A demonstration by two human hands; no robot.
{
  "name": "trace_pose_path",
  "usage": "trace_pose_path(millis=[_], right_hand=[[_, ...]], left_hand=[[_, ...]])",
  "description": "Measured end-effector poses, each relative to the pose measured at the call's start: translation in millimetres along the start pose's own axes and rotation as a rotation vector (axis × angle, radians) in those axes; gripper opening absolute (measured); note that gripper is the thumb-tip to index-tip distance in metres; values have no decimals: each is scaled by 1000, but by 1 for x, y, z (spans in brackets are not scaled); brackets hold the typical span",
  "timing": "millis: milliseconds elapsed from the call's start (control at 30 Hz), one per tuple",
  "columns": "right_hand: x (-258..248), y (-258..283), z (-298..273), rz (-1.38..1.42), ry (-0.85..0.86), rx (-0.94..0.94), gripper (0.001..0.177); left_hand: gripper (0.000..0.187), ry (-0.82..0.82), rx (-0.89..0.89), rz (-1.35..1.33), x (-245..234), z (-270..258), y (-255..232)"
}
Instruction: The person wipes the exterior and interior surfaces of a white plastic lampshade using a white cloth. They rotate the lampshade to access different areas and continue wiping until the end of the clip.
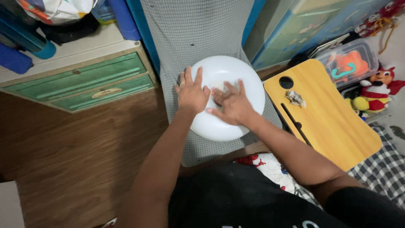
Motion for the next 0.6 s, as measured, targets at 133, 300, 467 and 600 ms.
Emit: trace_pose_path(millis=[133, 300, 467, 600], right_hand=[[-16, -24, -26, -70, 10, 62, 82], [7, -12, -46, 47, 212, 86, 88], [9, 2, -7, 93, 57, -18, 85], [-4, -23, -16, -10, -7, 57, 83]], left_hand=[[71, -20, 4, 5, 0, 2, -3], [71, -47, -3, 4, 2, 0, 0], [72, -53, 8, 8, 3, 2, 0], [72, -36, 8, 4, 4, 4, 0]])
Point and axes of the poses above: each hand's wrist, its own z-axis towards the middle knuckle, its own x-axis out of the palm, y = z × x, the point moved 8 cm from there along z, towards the middle knuckle, and after that the axes turned 12 degrees about z, right-handed, at the moved point
